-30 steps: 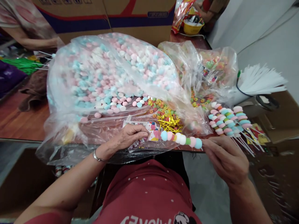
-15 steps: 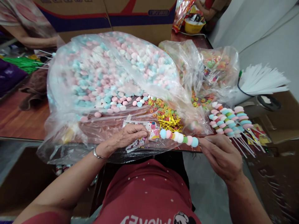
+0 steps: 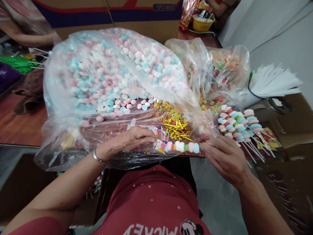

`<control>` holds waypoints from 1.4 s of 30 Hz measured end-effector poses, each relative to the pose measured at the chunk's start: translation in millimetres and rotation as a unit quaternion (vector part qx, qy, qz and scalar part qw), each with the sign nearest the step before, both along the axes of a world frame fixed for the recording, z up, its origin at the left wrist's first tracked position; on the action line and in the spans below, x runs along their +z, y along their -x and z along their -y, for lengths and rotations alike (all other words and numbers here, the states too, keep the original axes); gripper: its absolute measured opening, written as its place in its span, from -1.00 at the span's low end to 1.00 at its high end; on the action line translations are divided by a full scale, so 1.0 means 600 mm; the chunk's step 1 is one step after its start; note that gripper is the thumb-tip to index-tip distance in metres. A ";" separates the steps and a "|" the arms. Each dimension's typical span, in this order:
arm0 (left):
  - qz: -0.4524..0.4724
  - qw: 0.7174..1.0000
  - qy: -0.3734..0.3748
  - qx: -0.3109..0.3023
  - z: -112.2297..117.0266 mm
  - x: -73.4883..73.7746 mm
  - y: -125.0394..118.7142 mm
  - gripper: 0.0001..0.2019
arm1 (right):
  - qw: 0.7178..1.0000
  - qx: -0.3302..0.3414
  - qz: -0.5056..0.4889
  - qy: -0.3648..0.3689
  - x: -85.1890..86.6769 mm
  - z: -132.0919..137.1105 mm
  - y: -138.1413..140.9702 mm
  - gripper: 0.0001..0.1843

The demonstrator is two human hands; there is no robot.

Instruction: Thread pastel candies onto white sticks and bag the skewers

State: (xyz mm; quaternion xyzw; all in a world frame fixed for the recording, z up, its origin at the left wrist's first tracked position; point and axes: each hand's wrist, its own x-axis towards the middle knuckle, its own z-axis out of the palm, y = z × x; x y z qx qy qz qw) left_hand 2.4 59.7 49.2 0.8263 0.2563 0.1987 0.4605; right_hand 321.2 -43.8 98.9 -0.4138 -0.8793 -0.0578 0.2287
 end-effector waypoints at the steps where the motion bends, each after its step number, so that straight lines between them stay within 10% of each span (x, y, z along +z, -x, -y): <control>1: 0.000 1.000 0.001 -0.002 -0.001 0.002 -0.001 -0.80 | 1.000 -0.002 -0.011 0.008 -0.005 -0.001 0.001 -0.83; 19: 0.014 0.989 0.125 -0.077 0.006 0.048 -0.033 -0.88 | 0.998 -0.020 -0.038 0.054 -0.040 0.000 0.056 -0.71; 24: -0.062 0.992 -0.040 -0.103 0.020 0.063 -0.044 -0.84 | 0.993 -0.028 -0.068 0.089 -0.063 0.006 0.084 -0.70; 30: -0.040 0.932 -0.350 0.085 0.066 0.114 -0.049 -0.65 | 0.955 -0.097 -0.249 0.126 -0.091 0.015 0.104 -0.82; 33: 0.058 0.907 -0.387 0.156 0.112 0.109 -0.036 -0.68 | 0.938 -0.122 -0.299 0.128 -0.097 0.014 0.114 -0.83; 38: 0.166 0.890 -0.012 0.425 0.142 0.038 -0.021 -0.86 | 0.922 -0.125 -0.340 0.134 -0.100 0.012 0.123 -0.85; 42: 0.364 0.781 0.301 0.410 0.100 0.023 -0.042 -0.55 | 0.920 -0.110 -0.346 0.146 -0.105 0.010 0.134 -0.84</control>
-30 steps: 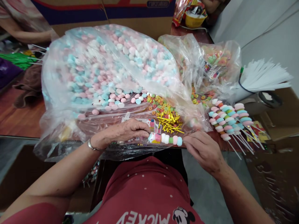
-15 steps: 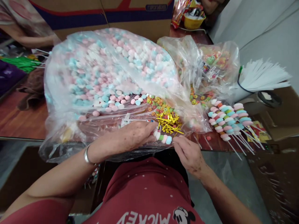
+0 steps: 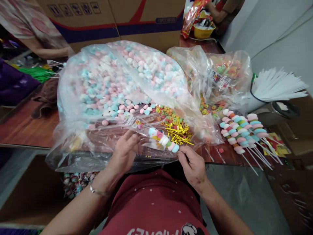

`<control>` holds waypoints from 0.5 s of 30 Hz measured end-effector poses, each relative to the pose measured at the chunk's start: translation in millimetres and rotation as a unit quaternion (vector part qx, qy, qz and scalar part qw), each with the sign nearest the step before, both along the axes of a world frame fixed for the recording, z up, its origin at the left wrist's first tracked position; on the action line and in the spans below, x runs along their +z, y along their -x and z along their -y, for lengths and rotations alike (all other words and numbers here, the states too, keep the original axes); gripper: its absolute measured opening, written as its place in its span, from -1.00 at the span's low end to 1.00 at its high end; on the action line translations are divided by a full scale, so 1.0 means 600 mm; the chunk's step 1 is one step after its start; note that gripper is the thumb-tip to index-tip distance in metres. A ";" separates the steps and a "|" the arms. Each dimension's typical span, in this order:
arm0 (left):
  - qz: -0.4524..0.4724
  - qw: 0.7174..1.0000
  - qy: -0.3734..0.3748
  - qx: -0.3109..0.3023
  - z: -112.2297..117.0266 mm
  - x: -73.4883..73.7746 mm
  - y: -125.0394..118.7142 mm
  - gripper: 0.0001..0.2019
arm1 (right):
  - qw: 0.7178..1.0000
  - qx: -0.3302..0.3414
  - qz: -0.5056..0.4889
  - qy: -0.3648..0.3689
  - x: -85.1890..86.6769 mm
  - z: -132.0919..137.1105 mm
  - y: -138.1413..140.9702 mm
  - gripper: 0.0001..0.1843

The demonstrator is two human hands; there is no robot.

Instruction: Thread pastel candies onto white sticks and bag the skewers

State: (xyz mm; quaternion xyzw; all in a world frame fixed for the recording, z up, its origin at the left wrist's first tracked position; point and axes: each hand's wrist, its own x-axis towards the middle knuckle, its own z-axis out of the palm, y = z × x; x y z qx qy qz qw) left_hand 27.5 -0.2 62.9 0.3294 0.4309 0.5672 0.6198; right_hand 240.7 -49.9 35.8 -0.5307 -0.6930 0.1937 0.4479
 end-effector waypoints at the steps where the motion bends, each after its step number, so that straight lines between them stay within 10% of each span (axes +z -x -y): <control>1: 0.056 0.998 -0.007 0.014 -0.012 0.004 -0.008 -0.53 | 1.000 0.004 0.000 0.002 -0.002 0.000 0.005 -0.84; 15: 0.238 0.966 0.099 0.022 -0.066 -0.007 -0.055 -0.80 | 0.977 0.045 -0.079 0.191 -0.018 0.018 0.040 -0.71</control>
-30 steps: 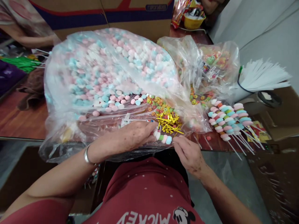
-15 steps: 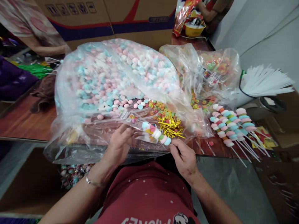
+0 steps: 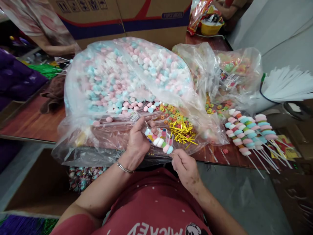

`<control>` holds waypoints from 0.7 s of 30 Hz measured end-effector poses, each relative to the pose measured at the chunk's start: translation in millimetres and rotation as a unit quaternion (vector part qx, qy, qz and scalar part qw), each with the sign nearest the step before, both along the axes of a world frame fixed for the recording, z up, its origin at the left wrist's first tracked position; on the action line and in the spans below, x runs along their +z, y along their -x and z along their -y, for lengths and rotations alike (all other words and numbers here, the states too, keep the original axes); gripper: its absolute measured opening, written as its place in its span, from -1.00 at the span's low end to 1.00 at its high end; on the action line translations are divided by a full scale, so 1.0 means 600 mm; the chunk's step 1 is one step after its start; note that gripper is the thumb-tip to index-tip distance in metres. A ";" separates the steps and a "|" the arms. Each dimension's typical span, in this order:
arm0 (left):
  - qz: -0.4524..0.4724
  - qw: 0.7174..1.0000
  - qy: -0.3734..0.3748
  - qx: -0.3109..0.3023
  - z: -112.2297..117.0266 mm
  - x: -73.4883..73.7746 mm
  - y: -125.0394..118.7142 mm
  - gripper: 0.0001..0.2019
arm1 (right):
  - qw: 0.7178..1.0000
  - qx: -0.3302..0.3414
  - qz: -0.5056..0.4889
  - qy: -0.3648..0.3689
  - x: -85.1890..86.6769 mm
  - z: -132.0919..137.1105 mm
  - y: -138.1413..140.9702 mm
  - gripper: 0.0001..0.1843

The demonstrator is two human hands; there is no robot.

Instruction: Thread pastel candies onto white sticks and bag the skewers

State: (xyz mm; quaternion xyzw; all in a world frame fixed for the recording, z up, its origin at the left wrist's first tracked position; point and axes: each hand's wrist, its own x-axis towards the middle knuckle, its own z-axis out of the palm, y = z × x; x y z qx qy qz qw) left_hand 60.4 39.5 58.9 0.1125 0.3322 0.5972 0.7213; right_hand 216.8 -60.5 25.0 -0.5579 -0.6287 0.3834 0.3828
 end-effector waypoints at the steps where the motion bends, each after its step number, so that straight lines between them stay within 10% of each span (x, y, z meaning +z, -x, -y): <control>1: 0.001 1.000 -0.006 0.003 0.003 0.000 -0.004 -0.77 | 0.999 -0.009 0.025 -0.023 -0.001 0.000 0.005 -0.73; 8: -0.031 0.997 -0.063 0.028 0.030 0.000 -0.044 -0.68 | 0.915 -0.086 0.257 -0.299 -0.002 -0.007 0.034 -0.77; 15: -0.049 0.994 -0.070 -0.068 0.051 -0.006 -0.041 -0.61 | 0.998 -0.042 -0.051 -0.015 -0.009 -0.004 0.030 -0.71; 21: -0.087 0.992 -0.085 0.012 0.019 0.008 0.016 -0.50 | 0.995 -0.048 0.041 -0.080 -0.004 -0.003 0.013 -0.77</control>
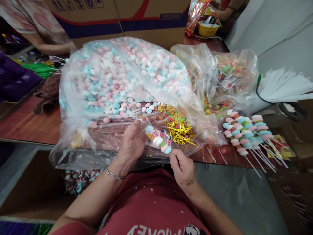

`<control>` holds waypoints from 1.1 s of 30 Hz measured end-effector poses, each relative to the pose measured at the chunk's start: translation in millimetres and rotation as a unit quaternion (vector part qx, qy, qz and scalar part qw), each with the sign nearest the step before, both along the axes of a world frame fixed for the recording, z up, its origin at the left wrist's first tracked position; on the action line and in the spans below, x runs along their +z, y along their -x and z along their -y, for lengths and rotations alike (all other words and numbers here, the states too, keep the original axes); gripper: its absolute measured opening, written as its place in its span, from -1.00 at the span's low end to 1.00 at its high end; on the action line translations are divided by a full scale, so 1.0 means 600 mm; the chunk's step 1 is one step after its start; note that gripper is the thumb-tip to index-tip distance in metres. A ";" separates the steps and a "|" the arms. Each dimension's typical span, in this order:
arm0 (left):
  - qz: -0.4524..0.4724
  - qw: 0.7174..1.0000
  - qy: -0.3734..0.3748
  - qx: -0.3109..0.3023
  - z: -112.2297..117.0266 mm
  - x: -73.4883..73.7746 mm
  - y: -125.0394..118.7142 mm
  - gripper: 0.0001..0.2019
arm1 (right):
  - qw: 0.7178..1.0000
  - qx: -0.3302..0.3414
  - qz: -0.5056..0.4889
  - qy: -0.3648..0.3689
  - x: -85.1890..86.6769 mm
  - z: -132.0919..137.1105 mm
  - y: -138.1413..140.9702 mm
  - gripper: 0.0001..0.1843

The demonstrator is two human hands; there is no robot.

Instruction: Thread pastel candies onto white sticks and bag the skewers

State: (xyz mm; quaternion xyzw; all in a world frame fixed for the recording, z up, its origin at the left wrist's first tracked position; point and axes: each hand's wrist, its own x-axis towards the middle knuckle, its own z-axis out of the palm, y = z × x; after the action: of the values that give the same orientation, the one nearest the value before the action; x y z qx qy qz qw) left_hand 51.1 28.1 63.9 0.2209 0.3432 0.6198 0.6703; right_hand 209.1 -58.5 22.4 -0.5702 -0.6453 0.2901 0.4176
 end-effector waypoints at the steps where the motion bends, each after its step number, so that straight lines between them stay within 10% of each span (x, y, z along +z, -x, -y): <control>1: 0.001 1.000 -0.003 0.019 -0.008 0.003 0.006 -0.52 | 0.999 0.003 0.026 -0.024 0.001 0.000 0.000 -0.78; 10: 0.073 0.990 0.102 0.066 -0.032 0.011 -0.018 -0.86 | 0.960 -0.029 0.197 -0.195 -0.001 -0.003 0.006 -0.77; 15: 0.133 0.985 0.109 0.011 -0.026 0.003 -0.029 -0.81 | 0.999 0.009 -0.035 0.021 0.009 -0.003 0.014 -0.72; 19: 0.137 0.988 0.072 0.002 -0.024 -0.005 -0.029 -0.74 | 0.941 0.020 -0.269 0.205 0.009 -0.002 0.027 -0.69; 24: 0.068 0.997 0.009 0.030 -0.018 -0.012 -0.036 -0.69 | 0.926 0.022 -0.300 0.230 0.006 -0.002 0.033 -0.70; 29: 0.050 0.998 -0.020 0.017 -0.007 -0.005 -0.048 -0.69 | 0.999 -0.030 -0.038 0.026 0.002 -0.006 0.031 -0.78; 33: 0.040 0.999 -0.004 0.017 0.002 -0.007 -0.057 -0.65 | 0.962 -0.082 0.178 -0.189 -0.005 -0.011 0.034 -0.78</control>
State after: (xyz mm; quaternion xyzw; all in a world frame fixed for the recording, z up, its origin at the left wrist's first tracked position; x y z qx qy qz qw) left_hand 85.3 26.8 59.8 0.1929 0.3174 0.6410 0.6717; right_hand 188.5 -51.7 19.6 -0.5744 -0.7032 0.0214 0.4185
